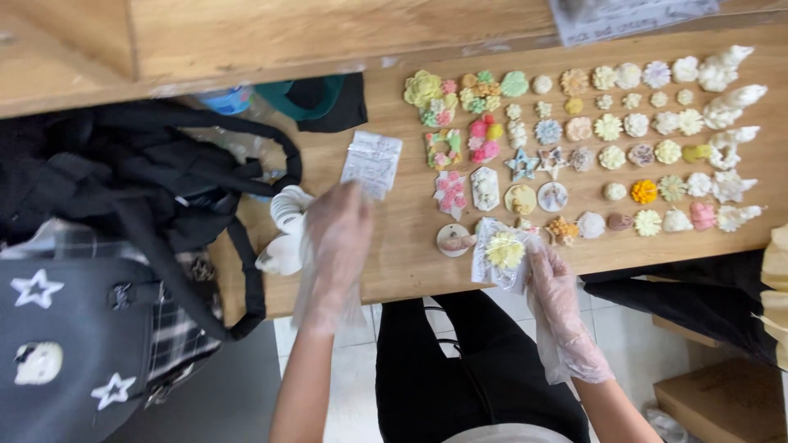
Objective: The person picks up a plastic bag and places a flower-shaped decorative object inside it.
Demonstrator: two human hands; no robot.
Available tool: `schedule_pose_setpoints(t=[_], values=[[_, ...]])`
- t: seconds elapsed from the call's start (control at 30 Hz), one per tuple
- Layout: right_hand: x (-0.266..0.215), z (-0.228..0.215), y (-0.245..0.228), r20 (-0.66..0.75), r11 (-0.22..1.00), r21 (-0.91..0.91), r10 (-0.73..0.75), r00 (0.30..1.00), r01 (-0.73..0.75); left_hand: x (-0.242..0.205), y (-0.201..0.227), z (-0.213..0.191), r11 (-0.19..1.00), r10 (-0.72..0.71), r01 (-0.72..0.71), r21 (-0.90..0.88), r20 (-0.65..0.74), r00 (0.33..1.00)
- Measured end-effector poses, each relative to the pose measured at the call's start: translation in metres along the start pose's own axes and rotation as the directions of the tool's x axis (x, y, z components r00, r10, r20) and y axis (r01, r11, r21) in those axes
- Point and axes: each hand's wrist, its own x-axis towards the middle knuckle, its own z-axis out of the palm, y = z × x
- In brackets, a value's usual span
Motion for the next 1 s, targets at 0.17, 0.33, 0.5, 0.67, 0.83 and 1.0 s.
schedule_pose_setpoints(t=[0.17,0.33,0.5,0.67,0.83,1.0], values=[[-0.015,0.028,-0.027,0.107,0.999,0.04,-0.009,0.994,0.005,-0.095,-0.038,-0.038,0.857,-0.478,0.51,0.071,-0.258,0.839],[-0.007,0.014,0.0,0.078,0.998,-0.037,-0.038,0.996,0.041,-0.123,-0.053,-0.043,0.827,-0.481,0.504,0.249,-0.153,0.863],[-0.027,0.023,-0.006,0.065,0.996,-0.069,-0.044,0.997,0.049,-0.109,-0.051,-0.037,0.872,-0.459,0.465,0.156,-0.071,0.885],[-0.041,0.021,-0.009,0.075,0.992,-0.124,-0.025,0.997,0.034,-0.083,-0.044,-0.032,0.906,-0.353,0.372,0.202,-0.125,0.927],[-0.053,0.018,-0.017,0.061,0.989,-0.13,-0.058,0.996,0.066,-0.081,-0.055,-0.012,0.905,-0.279,0.298,0.302,-0.106,0.954],[-0.053,0.015,-0.015,0.029,0.996,-0.075,-0.055,0.998,0.057,-0.081,-0.057,-0.007,0.909,-0.284,0.297,0.291,-0.089,0.955]])
